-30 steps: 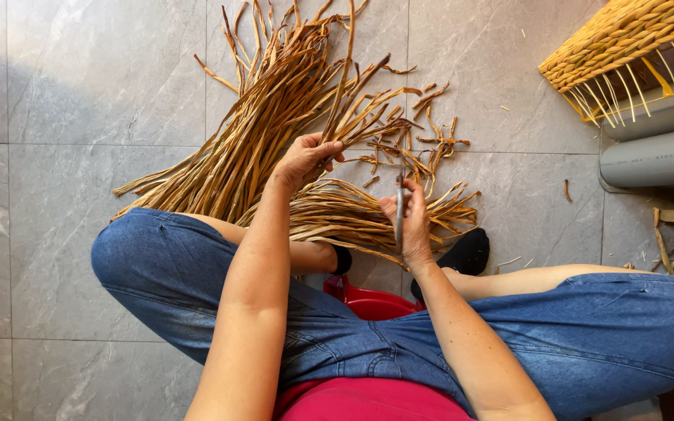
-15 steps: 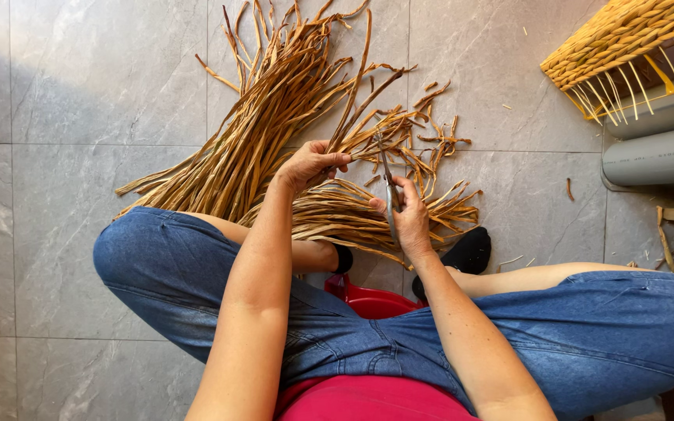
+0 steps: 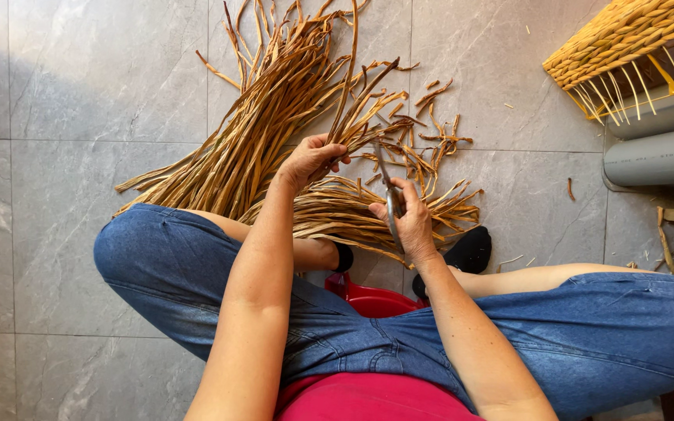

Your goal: The person sits on a low stool on the floor and trims the root ends off a large bundle of dried plant fibers using scissors, cutting piece by piece and letting trimmed-off ends fall aside while working through the bundle.

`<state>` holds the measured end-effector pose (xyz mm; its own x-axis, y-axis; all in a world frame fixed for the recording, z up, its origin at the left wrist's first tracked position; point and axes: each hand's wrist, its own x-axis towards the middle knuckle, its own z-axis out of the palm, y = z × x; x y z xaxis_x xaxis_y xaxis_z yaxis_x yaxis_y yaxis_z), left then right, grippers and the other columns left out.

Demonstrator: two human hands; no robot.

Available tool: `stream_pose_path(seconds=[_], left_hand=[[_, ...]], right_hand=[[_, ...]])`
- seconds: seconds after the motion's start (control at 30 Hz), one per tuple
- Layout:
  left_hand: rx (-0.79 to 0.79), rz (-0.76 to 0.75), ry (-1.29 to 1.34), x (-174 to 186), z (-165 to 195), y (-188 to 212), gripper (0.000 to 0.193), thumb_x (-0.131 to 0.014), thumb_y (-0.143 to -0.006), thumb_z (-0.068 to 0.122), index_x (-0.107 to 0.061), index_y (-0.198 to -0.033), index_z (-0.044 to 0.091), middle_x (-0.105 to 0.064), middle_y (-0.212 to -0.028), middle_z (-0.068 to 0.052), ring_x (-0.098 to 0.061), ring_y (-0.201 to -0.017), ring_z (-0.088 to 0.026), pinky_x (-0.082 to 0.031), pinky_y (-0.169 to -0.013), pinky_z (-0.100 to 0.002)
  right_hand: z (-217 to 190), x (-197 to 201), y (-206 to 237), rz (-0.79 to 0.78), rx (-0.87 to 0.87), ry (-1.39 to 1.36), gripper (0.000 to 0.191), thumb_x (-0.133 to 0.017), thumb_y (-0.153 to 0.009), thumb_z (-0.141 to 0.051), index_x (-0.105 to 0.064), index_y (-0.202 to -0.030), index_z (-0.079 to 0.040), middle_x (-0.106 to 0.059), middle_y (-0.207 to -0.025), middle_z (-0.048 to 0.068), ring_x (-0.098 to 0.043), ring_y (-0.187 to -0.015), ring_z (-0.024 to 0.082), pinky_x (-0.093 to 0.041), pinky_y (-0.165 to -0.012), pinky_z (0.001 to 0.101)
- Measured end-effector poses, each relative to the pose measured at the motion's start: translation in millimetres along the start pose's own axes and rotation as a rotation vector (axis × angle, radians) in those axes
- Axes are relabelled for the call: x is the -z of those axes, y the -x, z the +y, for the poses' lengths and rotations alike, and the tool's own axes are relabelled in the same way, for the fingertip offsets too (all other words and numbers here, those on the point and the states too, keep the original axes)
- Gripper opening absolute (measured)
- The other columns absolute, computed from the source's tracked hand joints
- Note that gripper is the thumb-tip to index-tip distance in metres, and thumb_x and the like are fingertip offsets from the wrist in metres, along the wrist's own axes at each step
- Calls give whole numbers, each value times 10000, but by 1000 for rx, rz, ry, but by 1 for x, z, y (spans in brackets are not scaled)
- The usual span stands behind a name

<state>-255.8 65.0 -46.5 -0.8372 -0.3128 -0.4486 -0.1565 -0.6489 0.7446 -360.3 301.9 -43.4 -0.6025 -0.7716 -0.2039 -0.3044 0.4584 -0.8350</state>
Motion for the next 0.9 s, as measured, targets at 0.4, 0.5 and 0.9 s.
stream_pose_path(seconds=[0.4, 0.5, 0.9], left_hand=[[38, 39, -28, -3, 0, 2, 108, -772, -896, 110, -720, -983, 73, -754, -853, -45, -649, -657, -82, -500, -563, -205], [64, 27, 2, -3, -3, 0, 127, -770, -914, 135, -731, -1000, 51, -757, -859, -55, -659, -680, -92, -534, -611, -216], [39, -10, 31, -2, -5, -2, 202, -732, -959, 233, -728, -1028, 43, -747, -879, -62, -644, -701, -100, -524, -625, -238]], right_hand=[[-9, -2, -4, -67, -116, 129, 623, -820, -798, -509, -589, -1255, -154, -726, -789, 17, -717, -733, 185, -545, -684, 357], [-8, -4, -6, -38, -84, 158, 613, -838, -794, -514, -606, -1232, -153, -704, -720, 3, -690, -664, 155, -523, -624, 329], [-3, -4, -9, 97, -68, -31, 620, -824, -840, -460, -610, -1291, -91, -678, -686, -68, -651, -640, 55, -487, -605, 248]])
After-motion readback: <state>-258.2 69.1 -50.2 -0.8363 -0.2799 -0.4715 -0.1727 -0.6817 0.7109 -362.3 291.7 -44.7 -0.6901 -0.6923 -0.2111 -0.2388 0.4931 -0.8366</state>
